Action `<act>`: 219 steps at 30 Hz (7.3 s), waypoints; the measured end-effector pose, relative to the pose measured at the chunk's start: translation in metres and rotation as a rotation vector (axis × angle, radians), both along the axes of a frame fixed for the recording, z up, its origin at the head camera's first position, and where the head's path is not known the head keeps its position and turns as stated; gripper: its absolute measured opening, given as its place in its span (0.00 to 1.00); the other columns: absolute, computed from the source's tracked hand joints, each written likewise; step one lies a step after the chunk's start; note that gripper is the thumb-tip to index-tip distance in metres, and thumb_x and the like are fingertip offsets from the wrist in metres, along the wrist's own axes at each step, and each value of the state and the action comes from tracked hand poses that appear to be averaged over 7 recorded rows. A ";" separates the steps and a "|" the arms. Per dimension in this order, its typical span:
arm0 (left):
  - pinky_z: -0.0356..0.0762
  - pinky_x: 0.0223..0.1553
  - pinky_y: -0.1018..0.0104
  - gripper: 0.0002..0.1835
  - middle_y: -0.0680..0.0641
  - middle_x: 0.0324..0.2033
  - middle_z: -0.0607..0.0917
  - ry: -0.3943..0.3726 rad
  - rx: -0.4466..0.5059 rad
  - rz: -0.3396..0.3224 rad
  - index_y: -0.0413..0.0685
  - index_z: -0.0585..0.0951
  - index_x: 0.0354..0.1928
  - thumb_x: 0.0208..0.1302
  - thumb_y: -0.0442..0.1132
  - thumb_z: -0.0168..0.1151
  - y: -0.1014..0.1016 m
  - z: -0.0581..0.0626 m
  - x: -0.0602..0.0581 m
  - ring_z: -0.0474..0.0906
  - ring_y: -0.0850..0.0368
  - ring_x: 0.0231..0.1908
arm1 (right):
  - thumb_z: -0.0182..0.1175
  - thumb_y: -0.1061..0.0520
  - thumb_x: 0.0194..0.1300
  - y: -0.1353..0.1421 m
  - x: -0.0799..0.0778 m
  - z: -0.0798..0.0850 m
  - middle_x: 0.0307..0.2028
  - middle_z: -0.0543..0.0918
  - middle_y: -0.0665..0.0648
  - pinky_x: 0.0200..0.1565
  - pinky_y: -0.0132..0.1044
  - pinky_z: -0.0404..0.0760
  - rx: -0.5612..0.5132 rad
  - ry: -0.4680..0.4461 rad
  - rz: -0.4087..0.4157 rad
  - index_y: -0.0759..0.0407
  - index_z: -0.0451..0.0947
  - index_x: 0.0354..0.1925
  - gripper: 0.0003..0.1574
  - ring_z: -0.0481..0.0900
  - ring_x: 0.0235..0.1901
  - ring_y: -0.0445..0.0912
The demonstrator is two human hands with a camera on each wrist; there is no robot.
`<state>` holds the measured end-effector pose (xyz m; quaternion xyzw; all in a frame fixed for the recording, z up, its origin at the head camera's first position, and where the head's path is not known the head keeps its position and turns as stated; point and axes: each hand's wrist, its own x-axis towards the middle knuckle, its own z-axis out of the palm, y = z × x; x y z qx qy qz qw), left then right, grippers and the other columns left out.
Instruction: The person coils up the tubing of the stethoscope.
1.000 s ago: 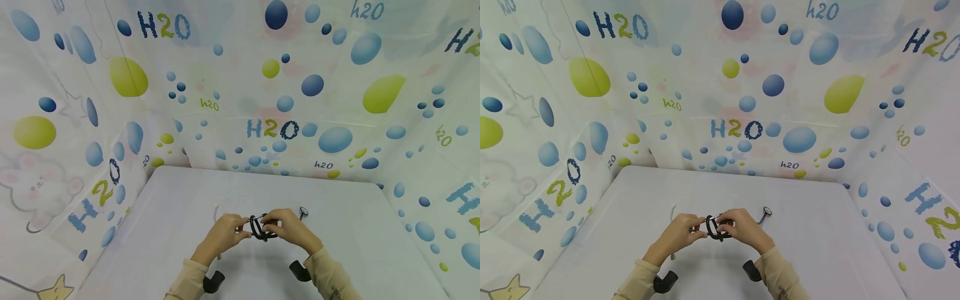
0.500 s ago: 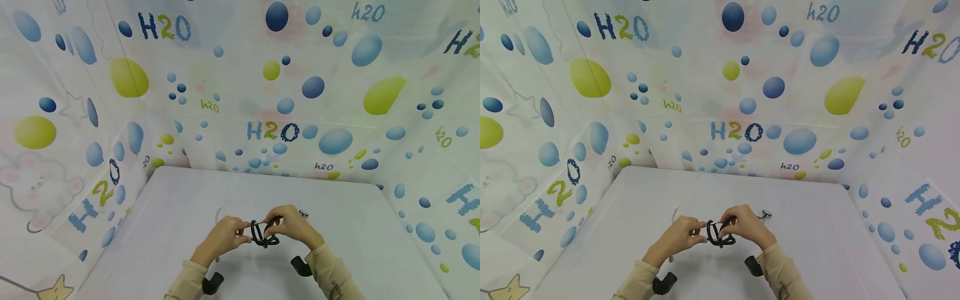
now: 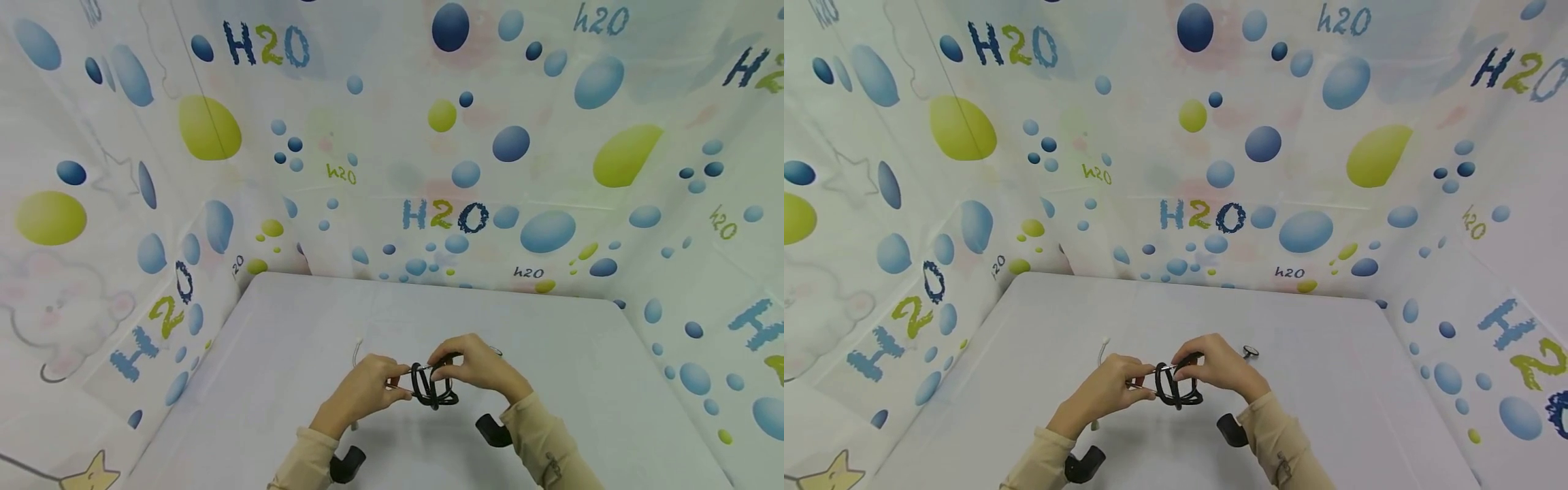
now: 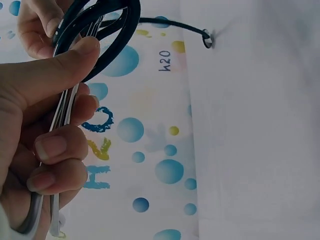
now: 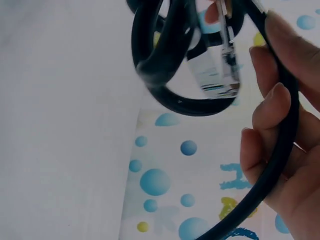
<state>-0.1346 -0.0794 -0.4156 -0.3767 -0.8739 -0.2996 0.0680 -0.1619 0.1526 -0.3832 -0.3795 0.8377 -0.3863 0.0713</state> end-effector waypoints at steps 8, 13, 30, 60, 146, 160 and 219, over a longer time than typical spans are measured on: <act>0.64 0.24 0.80 0.11 0.58 0.17 0.72 0.026 -0.018 -0.058 0.45 0.82 0.31 0.48 0.41 0.74 0.003 0.003 0.004 0.63 0.70 0.20 | 0.71 0.60 0.49 -0.002 -0.007 -0.008 0.33 0.85 0.60 0.35 0.35 0.79 -0.097 -0.081 0.025 0.66 0.83 0.35 0.13 0.78 0.30 0.39; 0.64 0.24 0.80 0.11 0.57 0.17 0.73 0.021 0.043 -0.061 0.44 0.83 0.32 0.47 0.39 0.74 0.001 0.001 0.005 0.64 0.69 0.20 | 0.65 0.64 0.57 0.001 -0.015 -0.018 0.35 0.84 0.64 0.37 0.36 0.81 -0.153 -0.159 0.107 0.70 0.82 0.37 0.10 0.81 0.35 0.39; 0.62 0.23 0.83 0.13 0.56 0.16 0.74 0.061 0.144 -0.131 0.44 0.85 0.36 0.46 0.38 0.75 0.004 0.003 0.008 0.64 0.71 0.20 | 0.55 0.69 0.64 0.016 -0.026 -0.040 0.32 0.83 0.47 0.26 0.27 0.68 -0.425 -0.565 0.323 0.74 0.80 0.42 0.11 0.69 0.25 0.35; 0.67 0.26 0.83 0.12 0.56 0.18 0.79 -0.017 0.088 -0.134 0.43 0.85 0.34 0.47 0.38 0.75 0.001 0.007 0.016 0.73 0.67 0.21 | 0.56 0.69 0.64 0.006 -0.018 -0.052 0.38 0.85 0.48 0.40 0.30 0.78 -0.565 -0.664 0.337 0.63 0.84 0.42 0.12 0.80 0.37 0.38; 0.71 0.21 0.73 0.17 0.49 0.17 0.78 0.192 0.216 0.430 0.32 0.84 0.37 0.44 0.34 0.75 -0.018 0.003 0.005 0.71 0.61 0.18 | 0.63 0.61 0.61 0.021 0.038 -0.002 0.27 0.83 0.55 0.25 0.30 0.75 -0.089 -0.005 -0.201 0.63 0.82 0.35 0.05 0.73 0.23 0.33; 0.73 0.26 0.70 0.17 0.49 0.21 0.81 0.129 0.077 0.343 0.35 0.84 0.40 0.46 0.37 0.73 0.001 0.011 0.014 0.75 0.59 0.22 | 0.62 0.71 0.56 0.001 0.023 0.008 0.29 0.80 0.50 0.24 0.26 0.70 -0.158 0.412 -0.143 0.62 0.79 0.35 0.09 0.67 0.23 0.33; 0.65 0.24 0.82 0.15 0.56 0.18 0.76 0.041 0.062 -0.032 0.41 0.85 0.38 0.49 0.41 0.73 0.001 0.014 0.022 0.67 0.69 0.20 | 0.76 0.61 0.40 0.004 0.003 0.004 0.27 0.83 0.54 0.30 0.33 0.77 -0.195 0.003 -0.155 0.60 0.80 0.31 0.17 0.76 0.26 0.37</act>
